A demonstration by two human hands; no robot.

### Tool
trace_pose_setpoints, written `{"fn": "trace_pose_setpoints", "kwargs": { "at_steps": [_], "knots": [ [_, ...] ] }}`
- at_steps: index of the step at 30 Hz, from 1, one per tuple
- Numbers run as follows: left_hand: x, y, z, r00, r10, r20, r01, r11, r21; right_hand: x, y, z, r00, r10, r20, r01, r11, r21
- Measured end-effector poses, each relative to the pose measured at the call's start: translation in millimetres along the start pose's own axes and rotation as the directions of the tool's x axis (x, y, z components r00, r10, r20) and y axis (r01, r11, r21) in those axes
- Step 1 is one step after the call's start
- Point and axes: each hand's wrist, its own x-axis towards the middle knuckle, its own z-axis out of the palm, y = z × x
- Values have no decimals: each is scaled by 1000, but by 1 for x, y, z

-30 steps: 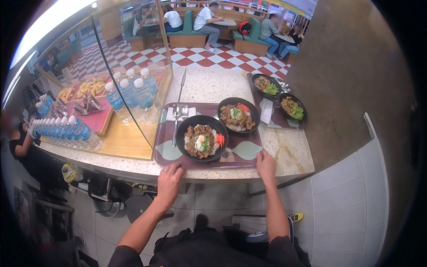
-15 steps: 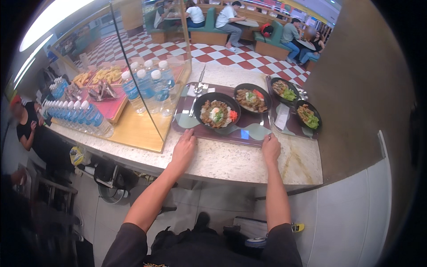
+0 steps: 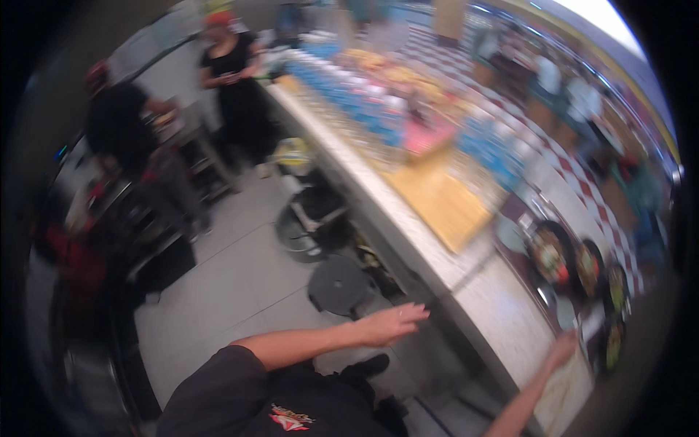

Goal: The person retrieves a plastic bag, uses tongs to transfer fried food from a deep fryer into the bag, then assembles multiple plates with rice, toppings, and sauces. The person places the completed plates on a tray and carries them toward the dining area.

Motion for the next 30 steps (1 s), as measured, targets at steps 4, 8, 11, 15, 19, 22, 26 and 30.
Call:
{"fn": "trace_pose_setpoints", "kwargs": {
  "at_steps": [4,8,11,15,19,22,26,30],
  "knots": [
    [-184,-21,13,905,-389,169,351,911,215,-19,3,6,991,-39,-126,24,993,-118],
    [-365,12,-11,665,-722,190,710,690,137,-117,-112,-58,849,-326,-415,397,913,94],
    [-468,3,-14,352,-906,233,926,374,53,-122,-52,-57,499,-765,-408,532,642,-552],
    [-628,33,33,-56,-980,189,997,-65,-41,-251,-120,-40,728,-524,-443,366,842,-396],
    [-720,52,71,-436,-859,269,829,-499,-251,-392,-170,-40,859,-456,234,481,559,-675],
    [-753,84,74,-485,-848,212,704,-523,-480,-527,-202,32,667,-271,694,675,614,-410],
    [-782,103,51,-586,-809,59,523,-432,-735,-738,-247,162,141,204,969,298,924,-238],
    [-807,134,97,-747,-665,-2,397,-444,-803,-908,-433,117,-459,-372,807,692,420,587]
  ]
}}
